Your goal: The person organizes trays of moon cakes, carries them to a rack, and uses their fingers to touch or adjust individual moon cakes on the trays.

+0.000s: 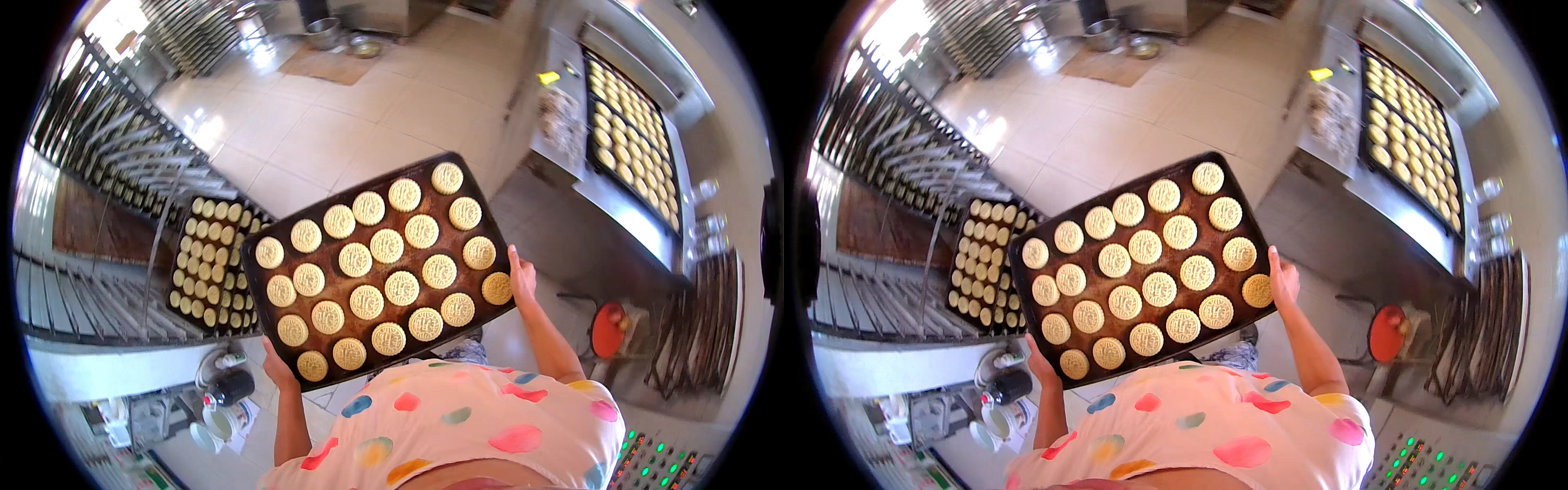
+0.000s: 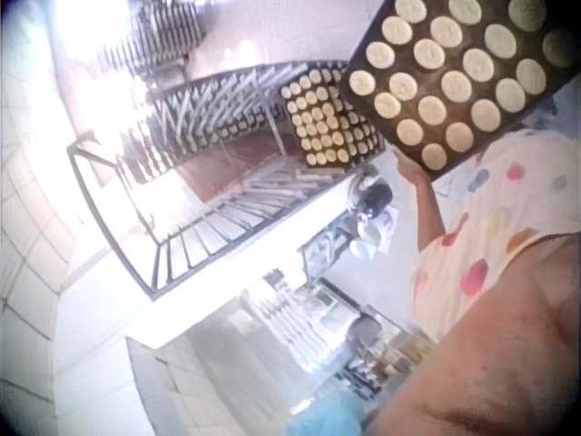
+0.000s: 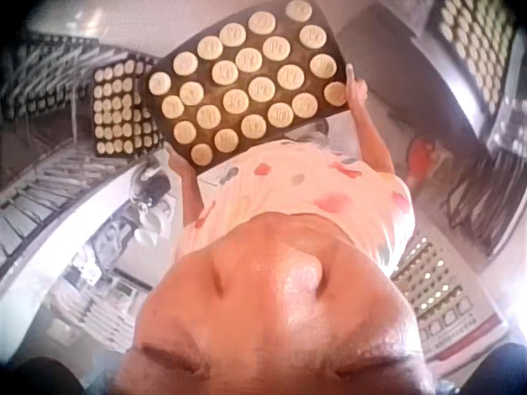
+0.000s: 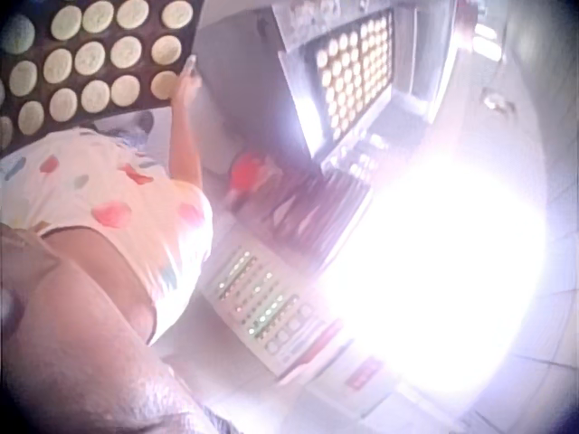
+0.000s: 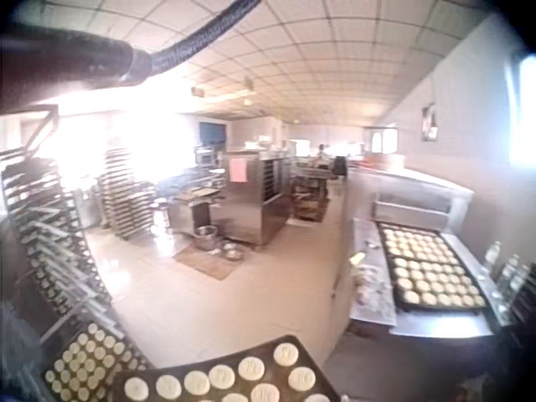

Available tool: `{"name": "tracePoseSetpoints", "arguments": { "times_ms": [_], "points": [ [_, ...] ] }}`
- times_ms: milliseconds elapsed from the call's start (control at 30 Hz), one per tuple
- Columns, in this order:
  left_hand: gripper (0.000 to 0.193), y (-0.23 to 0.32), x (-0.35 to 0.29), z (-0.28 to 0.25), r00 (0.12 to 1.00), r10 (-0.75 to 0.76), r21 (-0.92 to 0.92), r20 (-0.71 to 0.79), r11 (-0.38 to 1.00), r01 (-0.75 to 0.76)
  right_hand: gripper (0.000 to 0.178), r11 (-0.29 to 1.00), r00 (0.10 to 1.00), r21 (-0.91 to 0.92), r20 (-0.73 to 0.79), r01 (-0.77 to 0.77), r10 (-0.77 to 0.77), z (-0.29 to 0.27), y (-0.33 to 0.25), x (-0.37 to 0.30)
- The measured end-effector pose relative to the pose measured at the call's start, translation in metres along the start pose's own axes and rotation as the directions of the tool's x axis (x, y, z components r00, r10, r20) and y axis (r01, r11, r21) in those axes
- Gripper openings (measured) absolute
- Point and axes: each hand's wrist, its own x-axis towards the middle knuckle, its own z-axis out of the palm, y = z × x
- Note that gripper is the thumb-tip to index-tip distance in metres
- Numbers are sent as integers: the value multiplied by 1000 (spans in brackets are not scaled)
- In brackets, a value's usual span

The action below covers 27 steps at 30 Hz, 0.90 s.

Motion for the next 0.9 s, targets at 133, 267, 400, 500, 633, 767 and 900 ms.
{"name": "tracePoseSetpoints", "arguments": {
  "times_ms": [133,267,400,500,633,767,900],
  "points": [
    [59,22,-83,91,978,89,-23,188,996,-87,76,989,983,144,-172,-43,68,-111,87,33],
    [59,0,-130,168,924,198,-96,328,980,-176,71,951,955,302,-261,-59,142,-222,155,46],
    [62,3,-224,278,893,72,113,444,984,-136,72,929,886,330,-364,-165,286,-317,242,66],
    [62,-23,-260,345,791,57,75,609,989,-129,71,895,827,410,-432,-175,360,-370,291,75],
    [59,-51,-332,421,659,-24,146,752,981,-131,72,863,771,430,-444,-265,457,-442,353,93],
    [60,-36,-328,447,598,-133,232,790,968,-92,74,831,730,437,-432,-345,530,-431,362,82],
    [63,-59,-340,485,547,-206,277,812,959,-51,75,820,697,430,-451,-377,557,-452,378,99]
  ]
}}
